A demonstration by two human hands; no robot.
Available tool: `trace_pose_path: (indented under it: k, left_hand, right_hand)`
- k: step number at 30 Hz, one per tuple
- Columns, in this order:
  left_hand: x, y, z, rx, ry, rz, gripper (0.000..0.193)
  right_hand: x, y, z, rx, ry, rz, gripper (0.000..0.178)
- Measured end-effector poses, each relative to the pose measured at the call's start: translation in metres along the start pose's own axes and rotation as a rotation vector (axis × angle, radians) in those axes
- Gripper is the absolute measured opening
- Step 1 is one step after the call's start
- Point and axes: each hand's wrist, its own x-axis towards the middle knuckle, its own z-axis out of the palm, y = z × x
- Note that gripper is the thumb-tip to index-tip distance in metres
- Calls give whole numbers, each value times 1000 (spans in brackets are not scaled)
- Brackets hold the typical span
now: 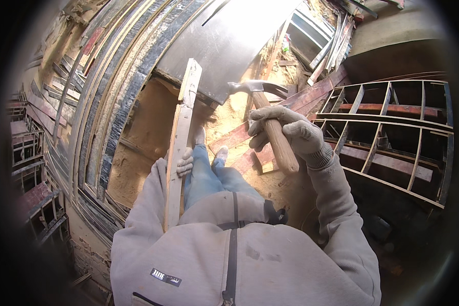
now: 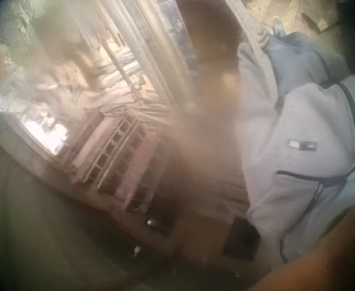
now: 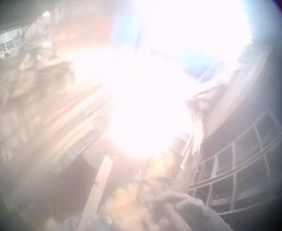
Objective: The person repeatedly picks up wooden planks and strips from a cluttered floor, places them on a workbench, and stacks them. The person also uses a hammer to remove a nail from a plank and carries a stack of planks across the room.
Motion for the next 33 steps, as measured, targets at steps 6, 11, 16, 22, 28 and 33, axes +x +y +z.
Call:
trace_pose_path:
  k: [6,11,16,22,28,33]
  left_hand:
    - [24,-2,58,31,-88,21,28]
    - [35,-11,124,155,-27,76,29]
    - [14,-45,162,305,42,133,38]
    - [-18,-99,174,313,97,202,43]
    - [-80,-145,177,411,126,352,65]
    - [-169,-260,211,809,764,485,107]
  right_hand:
    - [31,8,36,-1121,136,-296,37]
    - [67,-23,81,-1132,39,-602,36]
    - [145,9,111,323,-341,-434,52]
    - [155,15,160,364,-121,-285,67]
    - [136,14,233,342,-50,-482,66]
    - [149,-6,262,408,5,-715,62]
